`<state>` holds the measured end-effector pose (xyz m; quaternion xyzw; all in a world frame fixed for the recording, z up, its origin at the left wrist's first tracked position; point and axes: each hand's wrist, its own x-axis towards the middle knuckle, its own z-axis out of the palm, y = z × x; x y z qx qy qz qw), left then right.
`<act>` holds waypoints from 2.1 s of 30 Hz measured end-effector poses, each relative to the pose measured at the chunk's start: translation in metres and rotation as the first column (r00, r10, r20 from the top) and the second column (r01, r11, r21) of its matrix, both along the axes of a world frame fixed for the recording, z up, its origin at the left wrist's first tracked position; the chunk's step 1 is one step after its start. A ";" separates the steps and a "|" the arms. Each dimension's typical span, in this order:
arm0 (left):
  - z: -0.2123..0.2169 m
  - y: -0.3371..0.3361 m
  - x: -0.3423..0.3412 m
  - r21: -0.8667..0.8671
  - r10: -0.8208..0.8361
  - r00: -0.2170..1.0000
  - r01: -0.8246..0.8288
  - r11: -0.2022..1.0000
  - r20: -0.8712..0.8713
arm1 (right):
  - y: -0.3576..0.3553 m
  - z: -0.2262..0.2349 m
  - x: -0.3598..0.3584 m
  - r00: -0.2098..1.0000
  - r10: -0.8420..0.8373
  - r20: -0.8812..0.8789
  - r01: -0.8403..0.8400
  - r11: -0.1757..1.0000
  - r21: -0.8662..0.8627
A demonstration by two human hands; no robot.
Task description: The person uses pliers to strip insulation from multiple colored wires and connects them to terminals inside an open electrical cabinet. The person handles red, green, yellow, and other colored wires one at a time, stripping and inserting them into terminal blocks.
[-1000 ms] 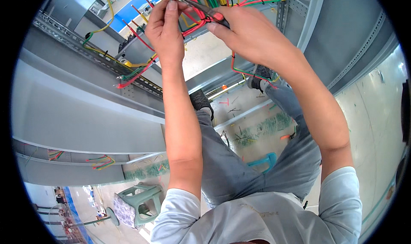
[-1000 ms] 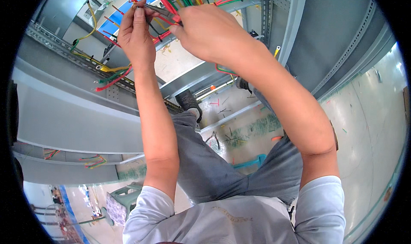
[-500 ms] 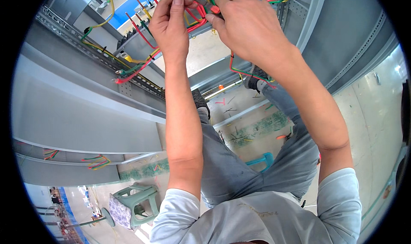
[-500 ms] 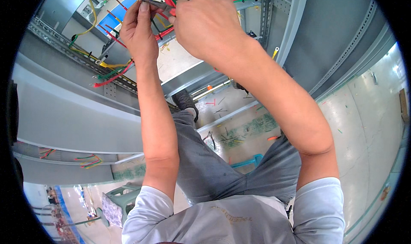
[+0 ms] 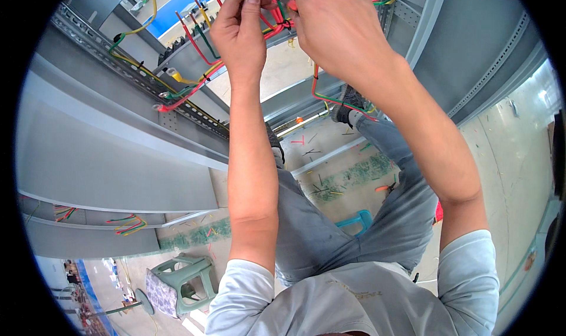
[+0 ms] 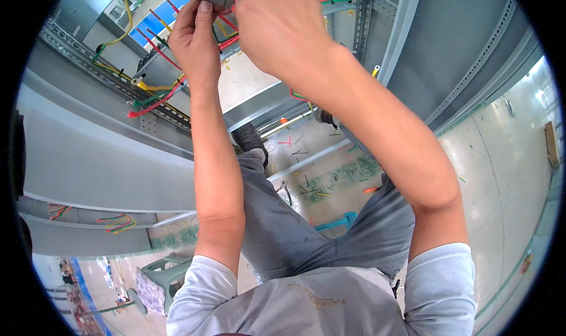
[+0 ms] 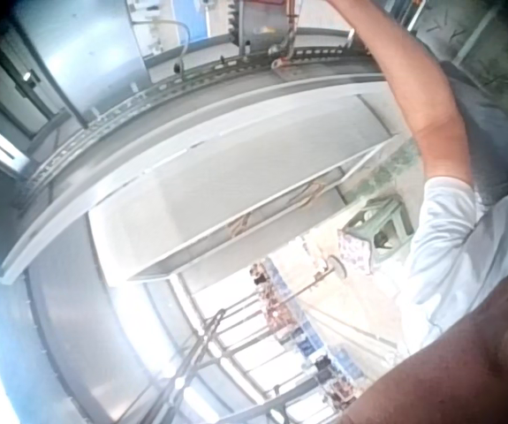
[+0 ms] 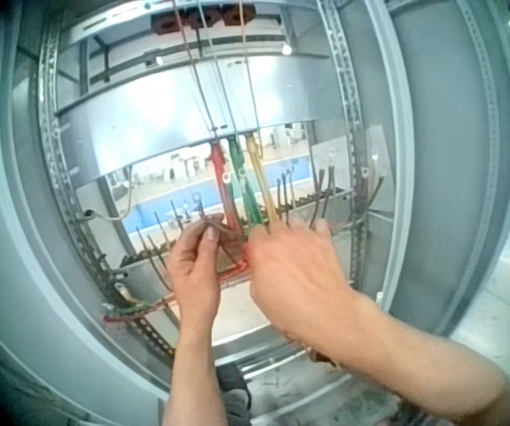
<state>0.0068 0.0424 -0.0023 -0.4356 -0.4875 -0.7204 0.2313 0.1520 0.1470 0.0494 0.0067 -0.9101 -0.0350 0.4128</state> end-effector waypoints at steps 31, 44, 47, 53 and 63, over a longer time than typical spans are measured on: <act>-0.006 -0.008 -0.023 0.212 -0.250 0.964 0.227 0.951 0.089 | 0.033 -0.029 -0.005 0.602 0.768 0.217 -0.079 0.328 -0.941; -0.003 -0.009 -0.024 0.167 -0.286 0.956 0.271 0.948 0.067 | 0.030 -0.115 0.064 0.445 0.881 -0.162 0.370 -0.346 -0.862; -0.005 -0.012 -0.020 0.147 -0.280 0.957 0.266 0.953 0.077 | 0.031 -0.120 0.070 0.441 0.876 -0.196 0.297 -0.349 -0.889; -0.002 -0.011 -0.015 0.096 -0.226 0.972 0.220 0.971 0.066 | 0.034 -0.179 0.085 0.435 0.890 0.138 0.404 -0.056 -0.913; -0.002 -0.032 -0.011 -0.125 -0.074 0.996 0.078 0.989 0.039 | 0.031 -0.088 0.046 0.651 0.745 0.144 -0.018 0.205 -0.979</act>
